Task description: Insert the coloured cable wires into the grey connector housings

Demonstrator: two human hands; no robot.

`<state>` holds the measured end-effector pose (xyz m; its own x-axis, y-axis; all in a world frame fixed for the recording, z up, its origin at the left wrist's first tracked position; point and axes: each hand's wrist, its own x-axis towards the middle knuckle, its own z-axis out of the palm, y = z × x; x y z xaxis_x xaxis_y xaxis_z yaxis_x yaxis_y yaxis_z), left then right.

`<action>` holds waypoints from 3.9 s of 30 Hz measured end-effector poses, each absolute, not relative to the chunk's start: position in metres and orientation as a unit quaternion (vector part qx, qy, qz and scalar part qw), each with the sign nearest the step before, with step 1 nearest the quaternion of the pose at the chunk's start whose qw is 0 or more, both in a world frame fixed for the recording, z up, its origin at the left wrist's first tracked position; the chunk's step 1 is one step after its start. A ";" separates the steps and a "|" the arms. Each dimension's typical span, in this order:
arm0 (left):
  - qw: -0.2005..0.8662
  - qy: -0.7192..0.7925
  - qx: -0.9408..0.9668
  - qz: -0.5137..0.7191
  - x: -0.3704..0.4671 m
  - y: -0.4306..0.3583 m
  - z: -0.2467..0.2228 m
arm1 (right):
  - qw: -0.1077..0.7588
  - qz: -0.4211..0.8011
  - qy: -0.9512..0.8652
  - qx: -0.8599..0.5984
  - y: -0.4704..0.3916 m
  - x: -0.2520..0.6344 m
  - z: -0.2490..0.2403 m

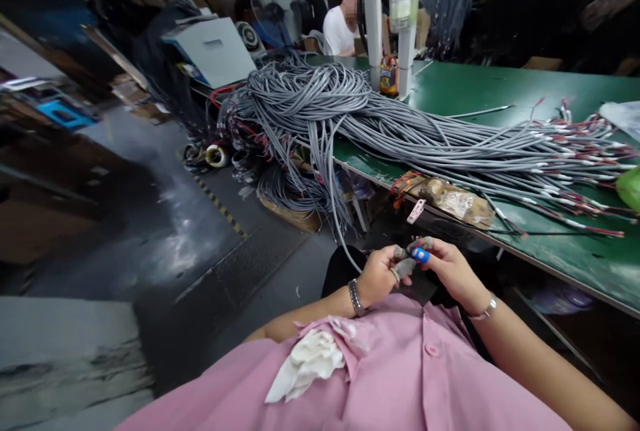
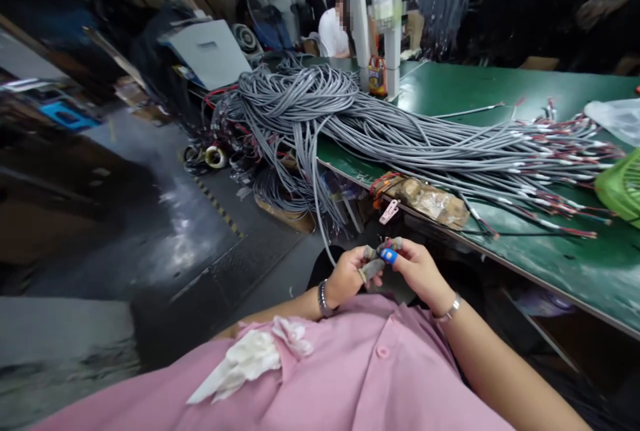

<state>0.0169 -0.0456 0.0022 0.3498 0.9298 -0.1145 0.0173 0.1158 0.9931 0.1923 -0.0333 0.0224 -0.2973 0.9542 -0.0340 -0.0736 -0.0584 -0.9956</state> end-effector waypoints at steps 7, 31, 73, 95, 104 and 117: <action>0.615 0.446 0.538 0.366 0.006 -0.038 0.007 | 0.416 0.629 -0.505 -0.419 -0.023 0.176 0.023; 0.613 0.480 0.477 0.408 0.005 -0.017 -0.002 | 0.405 0.672 -0.437 -0.440 -0.015 0.172 0.004; 0.724 0.443 0.453 0.273 0.011 -0.002 0.003 | 0.414 0.613 -0.471 -0.481 -0.008 0.186 -0.003; 0.710 0.445 0.410 0.360 0.013 -0.015 -0.001 | 0.388 0.659 -0.479 -0.431 -0.007 0.179 0.014; 0.706 0.461 0.398 0.363 0.012 -0.016 -0.003 | 0.434 0.632 -0.436 -0.471 -0.011 0.168 -0.002; 0.674 0.464 0.397 0.415 0.010 -0.015 -0.002 | 0.430 0.639 -0.434 -0.468 -0.011 0.168 0.003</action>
